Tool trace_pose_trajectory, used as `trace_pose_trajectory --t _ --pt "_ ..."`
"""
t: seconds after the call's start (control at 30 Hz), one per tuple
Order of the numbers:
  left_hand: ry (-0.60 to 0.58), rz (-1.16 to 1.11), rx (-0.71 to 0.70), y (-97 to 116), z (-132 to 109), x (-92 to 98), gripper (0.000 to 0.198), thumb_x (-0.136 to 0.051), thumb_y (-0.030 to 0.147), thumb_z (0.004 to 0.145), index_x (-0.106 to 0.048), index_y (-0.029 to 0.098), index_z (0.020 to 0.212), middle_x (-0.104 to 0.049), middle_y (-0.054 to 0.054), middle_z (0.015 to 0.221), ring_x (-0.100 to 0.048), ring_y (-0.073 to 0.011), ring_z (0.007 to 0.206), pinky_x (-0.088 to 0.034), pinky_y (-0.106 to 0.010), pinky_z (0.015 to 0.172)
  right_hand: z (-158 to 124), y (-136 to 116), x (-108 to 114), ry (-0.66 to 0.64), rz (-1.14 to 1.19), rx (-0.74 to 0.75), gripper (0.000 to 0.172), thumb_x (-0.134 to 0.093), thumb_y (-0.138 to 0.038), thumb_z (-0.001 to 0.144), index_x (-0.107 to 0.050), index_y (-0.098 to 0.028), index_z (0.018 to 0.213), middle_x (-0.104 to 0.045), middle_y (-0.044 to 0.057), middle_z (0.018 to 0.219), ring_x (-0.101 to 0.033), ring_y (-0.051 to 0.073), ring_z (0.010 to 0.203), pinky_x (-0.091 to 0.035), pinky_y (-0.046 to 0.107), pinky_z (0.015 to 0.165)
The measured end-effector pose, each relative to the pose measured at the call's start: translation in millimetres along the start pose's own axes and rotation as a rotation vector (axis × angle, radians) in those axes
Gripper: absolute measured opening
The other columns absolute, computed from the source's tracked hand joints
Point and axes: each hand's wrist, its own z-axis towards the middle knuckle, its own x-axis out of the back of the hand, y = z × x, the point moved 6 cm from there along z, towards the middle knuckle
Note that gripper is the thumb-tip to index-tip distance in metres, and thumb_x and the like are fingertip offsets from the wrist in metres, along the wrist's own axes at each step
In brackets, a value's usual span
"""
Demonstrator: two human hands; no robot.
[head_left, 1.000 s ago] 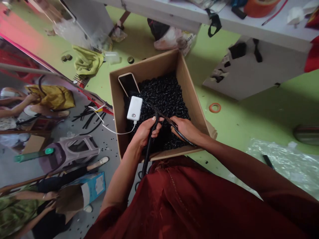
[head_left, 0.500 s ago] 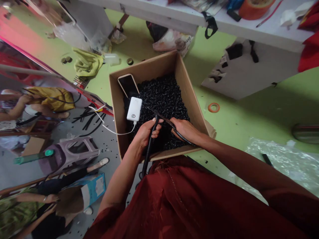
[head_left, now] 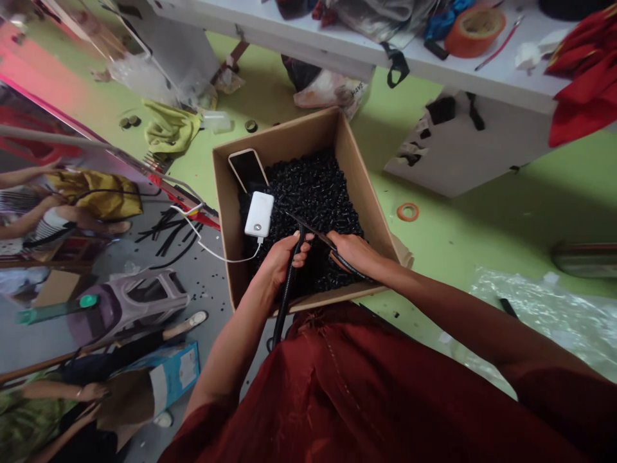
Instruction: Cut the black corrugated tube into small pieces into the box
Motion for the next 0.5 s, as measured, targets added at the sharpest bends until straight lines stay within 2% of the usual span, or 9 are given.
trace_pose_trajectory --t 0.27,0.5 --pt "0.004 -0.029 0.041 -4.7 14.3 2.1 0.027 -0.038 0.027 0.095 -0.057 0.008 0.089 -0.041 0.003 0.058 -0.030 -0.0011 0.037 -0.020 -0.010 0.031 4.9 7.2 -7.0 -0.006 -0.058 -0.048 0.026 -0.041 -0.026 0.087 -0.054 -0.018 0.109 -0.071 0.013 0.086 -0.067 0.026 0.074 -0.037 0.027 0.058" --pt "0.026 -0.087 0.001 -3.8 13.8 4.2 0.027 -0.038 0.026 0.095 -0.057 0.008 0.088 -0.042 0.003 0.059 -0.032 -0.0015 0.038 -0.021 -0.011 0.032 8.2 10.3 -2.1 0.070 -0.064 -0.093 0.028 -0.041 -0.030 0.088 -0.057 -0.019 0.108 -0.071 0.012 0.090 -0.067 0.025 0.080 -0.039 0.028 0.064"
